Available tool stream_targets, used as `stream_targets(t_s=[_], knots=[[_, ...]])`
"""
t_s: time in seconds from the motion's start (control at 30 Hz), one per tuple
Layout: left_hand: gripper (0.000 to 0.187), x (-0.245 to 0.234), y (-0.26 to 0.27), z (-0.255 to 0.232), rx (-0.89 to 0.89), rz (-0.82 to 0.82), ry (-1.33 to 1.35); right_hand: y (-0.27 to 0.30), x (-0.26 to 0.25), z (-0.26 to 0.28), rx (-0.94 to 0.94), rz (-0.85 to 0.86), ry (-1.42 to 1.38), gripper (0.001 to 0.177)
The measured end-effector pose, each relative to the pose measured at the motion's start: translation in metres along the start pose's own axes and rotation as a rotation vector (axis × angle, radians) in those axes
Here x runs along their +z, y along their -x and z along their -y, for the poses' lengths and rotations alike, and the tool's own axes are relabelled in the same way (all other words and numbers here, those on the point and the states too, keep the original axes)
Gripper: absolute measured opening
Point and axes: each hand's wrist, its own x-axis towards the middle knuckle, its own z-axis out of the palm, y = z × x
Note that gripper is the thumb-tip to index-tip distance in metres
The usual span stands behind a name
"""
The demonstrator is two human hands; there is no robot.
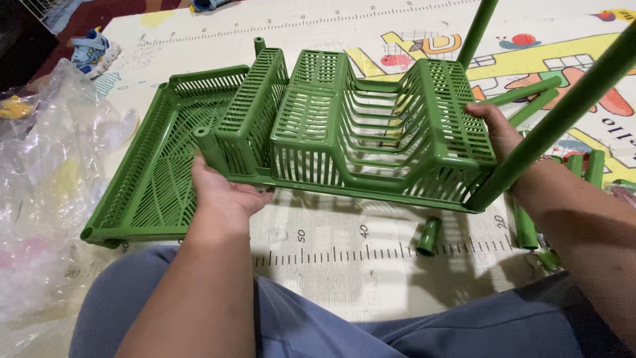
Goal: The person assembles a green plastic storage rack by inserting cylindrical green connectors into the corner holes of two basket sections and a base tray. They connect the side panels and insert vertical support rods to form a multi-tiered structure.
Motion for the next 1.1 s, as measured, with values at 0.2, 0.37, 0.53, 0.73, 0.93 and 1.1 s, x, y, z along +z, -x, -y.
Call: stream_targets(t_s=[0.2, 0.37, 0.53, 0.73, 0.93, 1.1], knots=[[0.044, -0.008, -0.02, -0.003, 0.128, 0.197, 0.155, -0.031, -0.016, -0.013, 0.189, -0.213, 0.112, 0.072], [0.052, -0.01, -0.025, -0.007, 0.186, 0.052, 0.179, -0.058, -0.068, -0.027, 0.056, -0.424, 0.853, 0.062], [0.048, -0.011, -0.03, 0.002, 0.2, 0.192, 0.225, -0.067, -0.106, -0.043, -0.043, -0.402, 1.61, 0.061], [0.045, -0.009, -0.032, 0.014, 0.208, 0.119, 0.202, -0.062, -0.093, -0.038, 0.094, -0.273, 1.754, 0.078], [0.046, -0.003, -0.029, 0.023, 0.167, 0.23, 0.088, -0.039, -0.074, -0.021, 0.094, -0.428, 1.531, 0.062], [0.039, -0.005, -0.026, 0.022, 0.1, 0.336, 0.028, -0.02, -0.083, -0.037, -0.208, -0.662, 1.328, 0.052]])
